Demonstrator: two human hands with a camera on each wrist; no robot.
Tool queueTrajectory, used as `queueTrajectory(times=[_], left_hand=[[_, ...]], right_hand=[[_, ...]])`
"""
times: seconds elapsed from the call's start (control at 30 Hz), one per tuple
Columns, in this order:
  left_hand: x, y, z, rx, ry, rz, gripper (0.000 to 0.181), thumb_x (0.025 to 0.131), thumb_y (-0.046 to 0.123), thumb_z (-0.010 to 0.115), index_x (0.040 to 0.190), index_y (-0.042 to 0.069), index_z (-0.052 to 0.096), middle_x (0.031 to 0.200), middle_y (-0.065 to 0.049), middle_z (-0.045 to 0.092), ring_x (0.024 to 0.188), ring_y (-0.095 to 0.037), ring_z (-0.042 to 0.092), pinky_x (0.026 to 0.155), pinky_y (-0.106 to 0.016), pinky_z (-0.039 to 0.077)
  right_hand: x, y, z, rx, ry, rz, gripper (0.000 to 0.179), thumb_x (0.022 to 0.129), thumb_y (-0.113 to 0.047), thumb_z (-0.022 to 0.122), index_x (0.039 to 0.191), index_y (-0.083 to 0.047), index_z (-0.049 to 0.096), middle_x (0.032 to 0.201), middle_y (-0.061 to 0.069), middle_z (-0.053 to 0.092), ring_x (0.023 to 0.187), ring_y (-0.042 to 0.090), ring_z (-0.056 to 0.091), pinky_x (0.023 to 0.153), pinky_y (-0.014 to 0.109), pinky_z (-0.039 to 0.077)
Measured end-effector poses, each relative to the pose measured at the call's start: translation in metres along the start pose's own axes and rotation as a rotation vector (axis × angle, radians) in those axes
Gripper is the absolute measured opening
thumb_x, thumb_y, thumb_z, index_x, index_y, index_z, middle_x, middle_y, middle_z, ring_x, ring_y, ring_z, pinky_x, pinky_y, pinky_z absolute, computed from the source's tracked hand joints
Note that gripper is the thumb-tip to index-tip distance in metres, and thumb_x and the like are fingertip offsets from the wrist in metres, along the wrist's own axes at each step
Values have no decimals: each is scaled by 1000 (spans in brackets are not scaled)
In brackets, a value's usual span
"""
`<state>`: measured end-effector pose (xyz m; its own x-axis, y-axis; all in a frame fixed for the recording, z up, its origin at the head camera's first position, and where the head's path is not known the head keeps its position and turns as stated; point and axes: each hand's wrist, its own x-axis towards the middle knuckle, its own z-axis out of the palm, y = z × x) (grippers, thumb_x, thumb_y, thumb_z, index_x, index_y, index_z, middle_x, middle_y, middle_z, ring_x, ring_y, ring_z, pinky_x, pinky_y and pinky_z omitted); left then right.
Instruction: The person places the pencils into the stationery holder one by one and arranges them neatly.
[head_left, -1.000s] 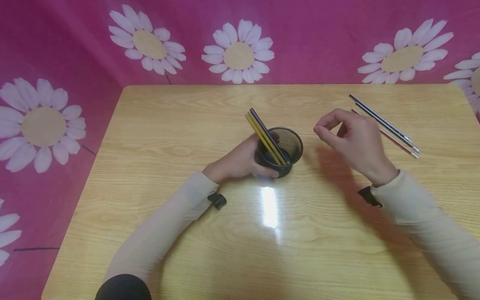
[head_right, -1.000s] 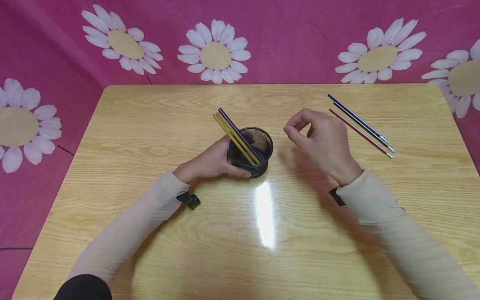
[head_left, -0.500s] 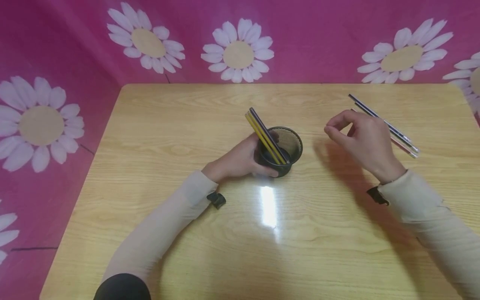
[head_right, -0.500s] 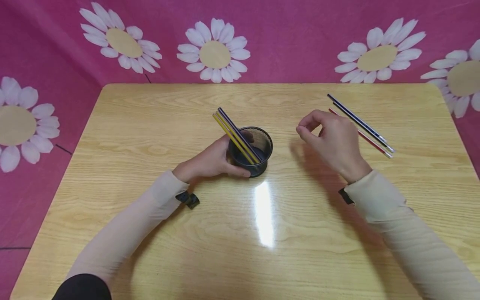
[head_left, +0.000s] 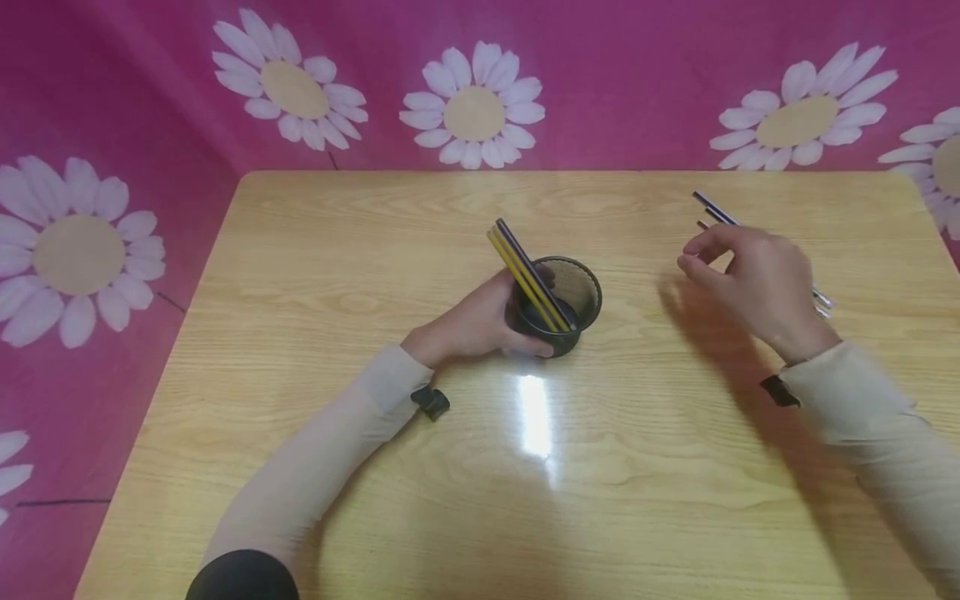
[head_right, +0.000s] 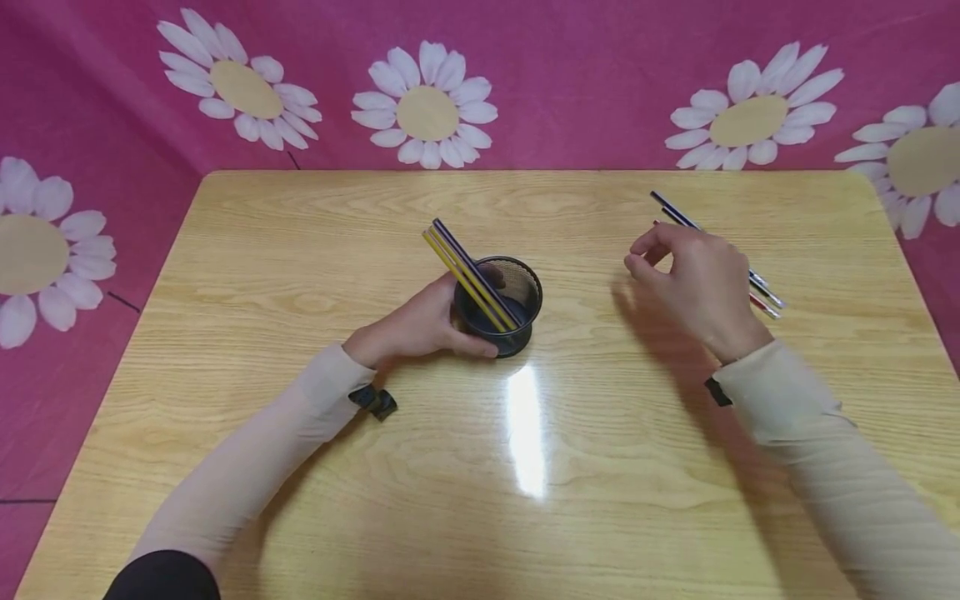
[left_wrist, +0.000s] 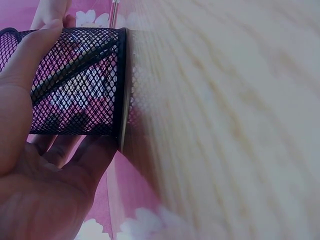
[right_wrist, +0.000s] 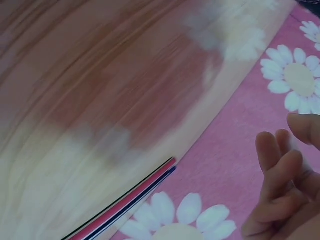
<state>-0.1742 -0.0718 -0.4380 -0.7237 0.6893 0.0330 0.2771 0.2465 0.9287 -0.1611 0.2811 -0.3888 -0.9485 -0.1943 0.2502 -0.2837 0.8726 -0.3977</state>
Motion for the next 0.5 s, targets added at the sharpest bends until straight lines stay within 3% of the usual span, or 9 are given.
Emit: queueTrajectory(times=[0.37, 0.5], left_hand=[[-2, 5, 1, 1, 11, -13, 97, 76, 13, 102, 155, -4, 46, 143, -14, 63, 140, -21, 53, 127, -30, 29], [0, 0, 1, 2, 6, -17, 99, 76, 18, 102, 155, -2, 46, 143, -10, 64, 141, -19, 53, 127, -31, 27]], right_hand=[[-4, 27, -8, -50, -15, 42, 14, 100, -15, 77, 107, -3, 78, 97, 20, 78, 70, 31, 60, 61, 45, 37], [-3, 36, -12, -67, -38, 77, 17, 102, -18, 75, 109, -4, 79, 99, 20, 78, 75, 35, 62, 62, 48, 37]])
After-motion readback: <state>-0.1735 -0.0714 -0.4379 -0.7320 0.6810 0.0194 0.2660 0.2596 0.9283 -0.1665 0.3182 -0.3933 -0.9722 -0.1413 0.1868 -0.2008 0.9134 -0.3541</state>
